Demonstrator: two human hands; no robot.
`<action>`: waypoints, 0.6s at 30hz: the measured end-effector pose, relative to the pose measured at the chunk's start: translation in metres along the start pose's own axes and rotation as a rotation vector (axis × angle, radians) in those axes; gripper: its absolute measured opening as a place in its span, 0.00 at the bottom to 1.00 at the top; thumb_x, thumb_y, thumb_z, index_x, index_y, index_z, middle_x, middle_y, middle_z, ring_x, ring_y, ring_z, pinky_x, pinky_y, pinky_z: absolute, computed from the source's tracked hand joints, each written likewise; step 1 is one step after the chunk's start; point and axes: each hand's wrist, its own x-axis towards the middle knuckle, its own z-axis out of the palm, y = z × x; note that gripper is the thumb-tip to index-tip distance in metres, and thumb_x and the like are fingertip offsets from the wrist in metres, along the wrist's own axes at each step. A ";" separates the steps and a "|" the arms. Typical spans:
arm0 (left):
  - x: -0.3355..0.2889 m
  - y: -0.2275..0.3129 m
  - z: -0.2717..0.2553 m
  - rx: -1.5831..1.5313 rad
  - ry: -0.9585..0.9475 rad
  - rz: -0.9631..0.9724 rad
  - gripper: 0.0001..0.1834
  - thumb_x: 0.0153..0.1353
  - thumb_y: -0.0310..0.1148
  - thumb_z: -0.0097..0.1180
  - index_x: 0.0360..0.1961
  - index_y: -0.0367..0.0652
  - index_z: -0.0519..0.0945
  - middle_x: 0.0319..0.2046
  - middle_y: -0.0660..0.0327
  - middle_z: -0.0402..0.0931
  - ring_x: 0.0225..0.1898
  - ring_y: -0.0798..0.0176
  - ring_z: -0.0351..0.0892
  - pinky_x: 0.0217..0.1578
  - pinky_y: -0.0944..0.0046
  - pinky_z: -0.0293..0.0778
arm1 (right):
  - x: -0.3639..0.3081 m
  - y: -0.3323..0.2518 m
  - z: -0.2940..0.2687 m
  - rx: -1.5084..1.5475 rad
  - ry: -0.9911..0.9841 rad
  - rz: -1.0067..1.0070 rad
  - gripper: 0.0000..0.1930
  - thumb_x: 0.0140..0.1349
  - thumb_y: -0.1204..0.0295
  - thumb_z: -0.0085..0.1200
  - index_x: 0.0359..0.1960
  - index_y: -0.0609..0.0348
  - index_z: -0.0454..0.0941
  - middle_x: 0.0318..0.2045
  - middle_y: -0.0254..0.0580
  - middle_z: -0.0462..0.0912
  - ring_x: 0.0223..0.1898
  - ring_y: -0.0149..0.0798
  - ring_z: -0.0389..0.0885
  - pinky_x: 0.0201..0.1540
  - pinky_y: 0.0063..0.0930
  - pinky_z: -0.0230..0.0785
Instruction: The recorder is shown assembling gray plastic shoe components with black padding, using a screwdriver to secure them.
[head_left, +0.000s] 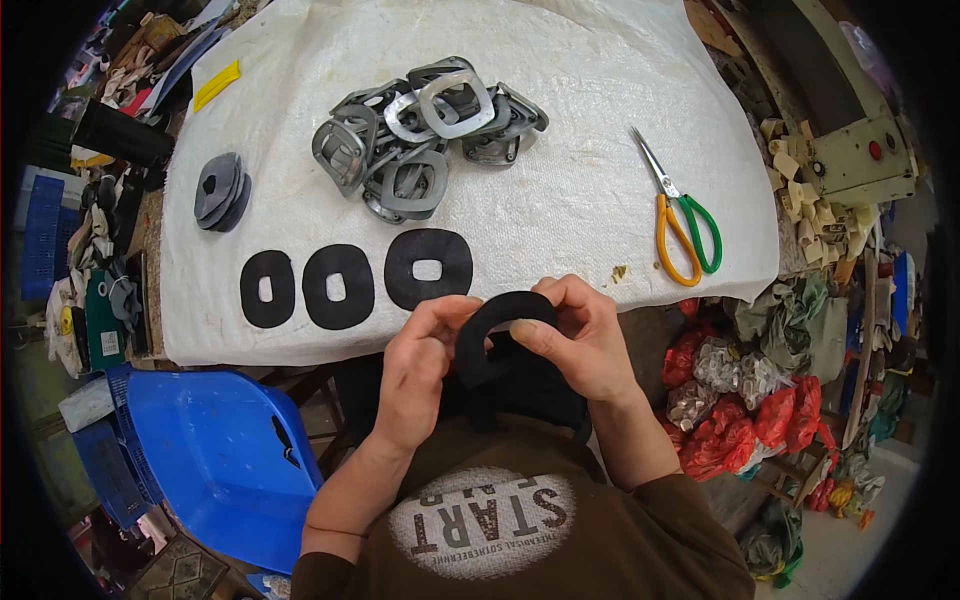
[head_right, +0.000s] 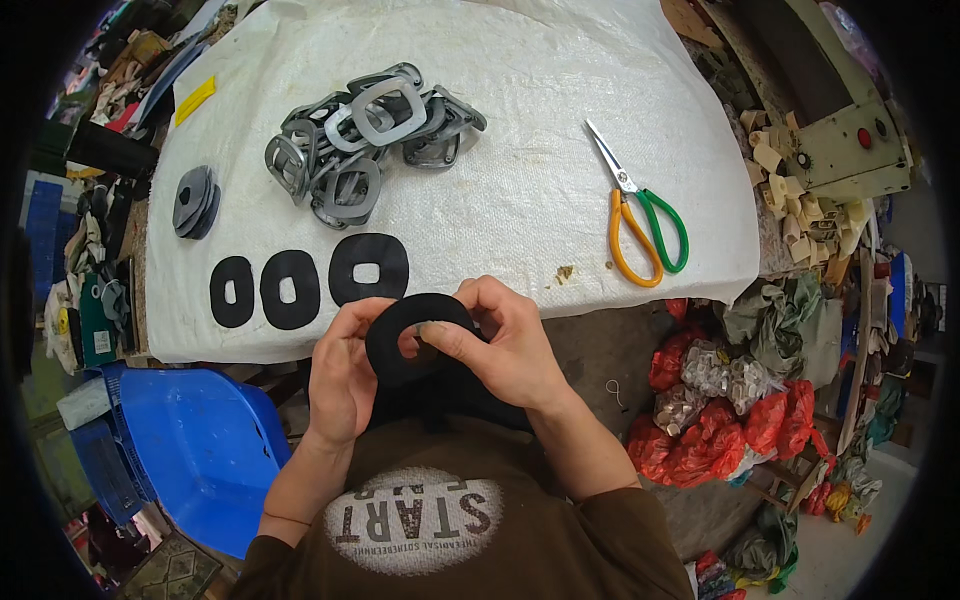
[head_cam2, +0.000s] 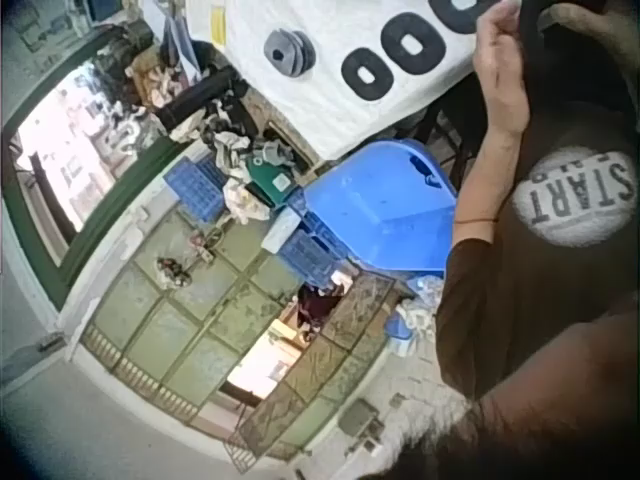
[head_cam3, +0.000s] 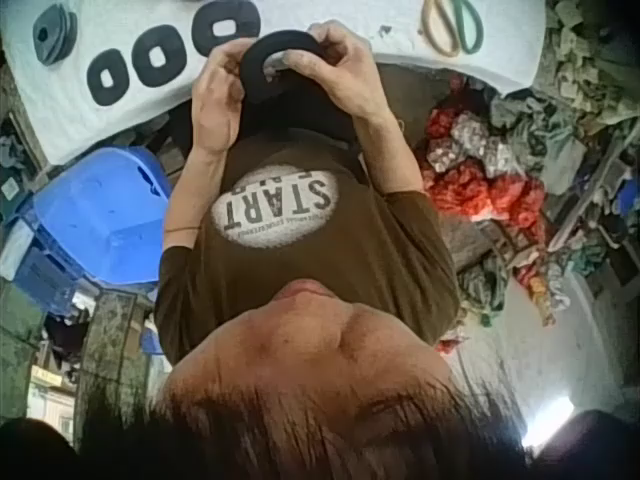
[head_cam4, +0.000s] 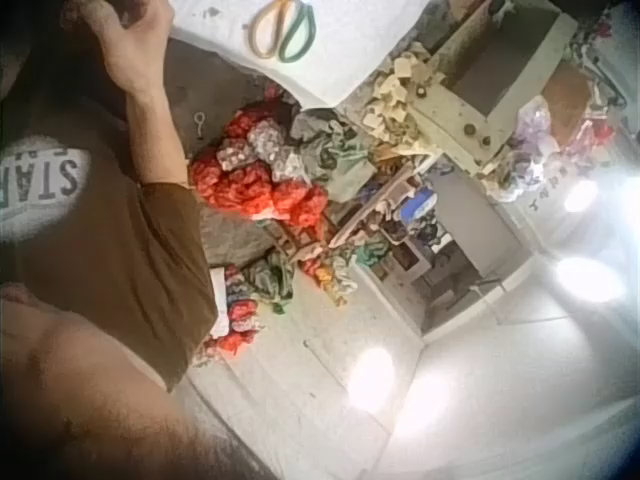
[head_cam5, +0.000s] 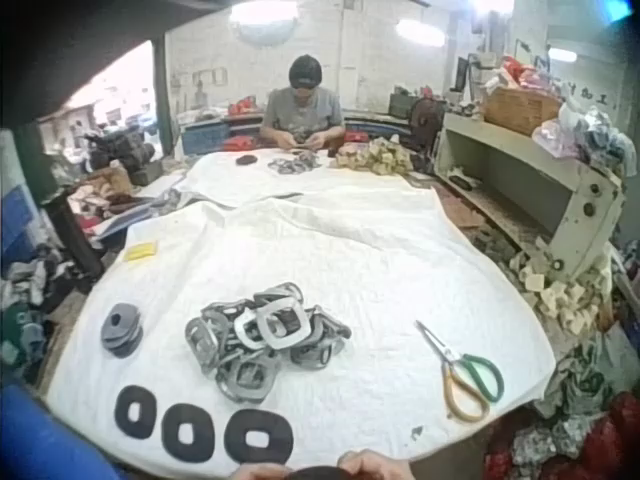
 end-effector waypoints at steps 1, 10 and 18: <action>0.000 0.002 0.000 0.107 -0.011 0.044 0.14 0.63 0.34 0.45 0.42 0.33 0.72 0.31 0.61 0.74 0.29 0.72 0.71 0.35 0.72 0.68 | 0.000 0.001 0.002 -0.040 0.030 0.055 0.07 0.54 0.78 0.57 0.30 0.61 0.69 0.29 0.35 0.74 0.32 0.25 0.70 0.35 0.20 0.64; -0.001 0.005 -0.005 0.343 0.214 0.098 0.05 0.57 0.26 0.53 0.29 0.34 0.74 0.22 0.68 0.72 0.23 0.80 0.65 0.24 0.78 0.61 | -0.005 0.011 0.002 -0.147 -0.017 -0.113 0.07 0.59 0.73 0.53 0.30 0.63 0.69 0.28 0.31 0.71 0.28 0.23 0.68 0.32 0.16 0.64; 0.000 0.005 -0.007 0.214 0.128 0.082 0.07 0.59 0.29 0.53 0.32 0.34 0.75 0.25 0.67 0.72 0.26 0.79 0.64 0.27 0.79 0.60 | -0.004 0.015 0.004 0.120 -0.027 -0.022 0.07 0.59 0.73 0.52 0.28 0.61 0.68 0.27 0.33 0.68 0.26 0.23 0.67 0.25 0.16 0.60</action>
